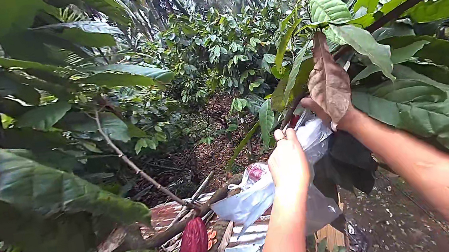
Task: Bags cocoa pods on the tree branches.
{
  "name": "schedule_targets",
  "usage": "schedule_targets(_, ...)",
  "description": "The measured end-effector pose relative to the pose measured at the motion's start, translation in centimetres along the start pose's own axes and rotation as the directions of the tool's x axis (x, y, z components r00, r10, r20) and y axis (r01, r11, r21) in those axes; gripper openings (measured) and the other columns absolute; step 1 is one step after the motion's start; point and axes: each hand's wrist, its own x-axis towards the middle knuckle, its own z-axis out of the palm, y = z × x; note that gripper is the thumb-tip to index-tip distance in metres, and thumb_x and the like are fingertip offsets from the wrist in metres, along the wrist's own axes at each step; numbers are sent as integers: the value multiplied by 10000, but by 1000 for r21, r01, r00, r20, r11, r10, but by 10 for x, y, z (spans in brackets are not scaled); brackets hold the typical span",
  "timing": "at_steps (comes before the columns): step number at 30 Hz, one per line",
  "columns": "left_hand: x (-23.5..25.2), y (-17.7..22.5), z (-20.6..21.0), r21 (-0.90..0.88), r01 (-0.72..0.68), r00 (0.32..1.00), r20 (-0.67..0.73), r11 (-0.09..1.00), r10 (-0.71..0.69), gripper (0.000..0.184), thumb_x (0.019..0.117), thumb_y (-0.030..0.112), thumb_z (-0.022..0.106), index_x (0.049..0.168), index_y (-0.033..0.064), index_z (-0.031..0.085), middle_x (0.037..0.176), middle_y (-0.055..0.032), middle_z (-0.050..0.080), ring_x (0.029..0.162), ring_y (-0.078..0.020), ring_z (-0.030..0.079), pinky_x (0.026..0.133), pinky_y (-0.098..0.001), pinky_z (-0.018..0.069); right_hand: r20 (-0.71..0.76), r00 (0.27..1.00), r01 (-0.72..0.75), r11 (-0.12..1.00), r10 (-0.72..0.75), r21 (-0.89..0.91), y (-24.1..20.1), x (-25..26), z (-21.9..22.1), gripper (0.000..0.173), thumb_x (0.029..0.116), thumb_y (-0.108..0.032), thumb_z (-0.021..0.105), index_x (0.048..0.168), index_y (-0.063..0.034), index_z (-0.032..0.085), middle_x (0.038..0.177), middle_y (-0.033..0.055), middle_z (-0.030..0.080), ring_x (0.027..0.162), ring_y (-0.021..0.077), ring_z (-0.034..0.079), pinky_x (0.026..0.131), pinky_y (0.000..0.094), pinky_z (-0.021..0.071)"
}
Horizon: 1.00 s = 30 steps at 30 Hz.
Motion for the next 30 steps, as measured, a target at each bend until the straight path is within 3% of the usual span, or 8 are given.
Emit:
schedule_targets(4,-15,-40,22,-618,-238,835,-524,749,-167,315,866,-25,585,1148,29,715,1111,-109,707,967,-206,693,866,-440,556,242,851,525,775,-466,-352,-12,-17,-31,168,948,-47,591,1035,0,726,1132,139,730,1185,268,667,1113,483,482)
schedule_targets(8,-33,-56,29,-953,-273,827,-303,133,-474,249,815,-164,655,1040,-63,628,870,-78,720,811,-88,715,760,-275,617,437,779,595,749,-449,-291,-40,-51,-46,155,936,-65,591,884,-127,722,1050,27,660,1086,199,606,935,388,523)
schedule_targets(11,-43,-60,29,-891,-218,942,-86,-399,-324,274,922,-175,503,1144,-40,591,946,-124,734,811,-168,730,738,-332,631,511,803,447,878,-307,-173,-29,-62,-47,189,971,-134,544,972,-110,732,1085,46,637,1052,155,597,898,320,517)
schedule_targets(14,-42,-71,41,-574,16,985,-132,-819,111,240,1019,234,602,1147,35,642,783,-34,661,640,-109,653,617,-248,580,558,793,338,939,-245,-68,-25,-60,-47,204,917,-206,577,991,-81,719,1100,72,642,981,112,608,836,279,517)
schedule_targets(16,-45,-67,43,-619,74,965,-154,-782,213,297,876,288,789,1035,77,653,735,-5,615,613,-92,612,601,-241,554,531,811,301,953,-245,-21,-22,-57,-42,208,947,-260,605,920,-83,710,986,37,639,878,55,590,765,219,493)
schedule_targets(21,-50,-33,29,-904,-427,900,-424,-12,-96,404,741,-106,709,1126,-15,624,935,-3,726,868,-55,702,827,-258,604,535,822,153,981,-192,118,-29,-49,-38,163,969,-190,620,891,-75,705,857,-6,653,791,14,615,731,181,519)
schedule_targets(27,-22,-27,24,-972,-202,950,-225,-123,217,364,774,-109,686,1064,98,616,892,72,726,853,-11,693,800,-229,594,509,798,318,943,-324,103,-51,-28,-36,105,893,-86,670,816,-79,741,838,-10,701,852,36,666,773,228,568)
schedule_targets(30,-16,-11,26,-966,-212,968,-229,-150,104,228,901,-48,536,1089,79,562,859,75,655,822,29,642,781,-188,554,542,773,330,939,-329,98,-60,-14,-30,97,873,-102,711,780,-102,739,762,-31,675,751,30,631,671,232,526)
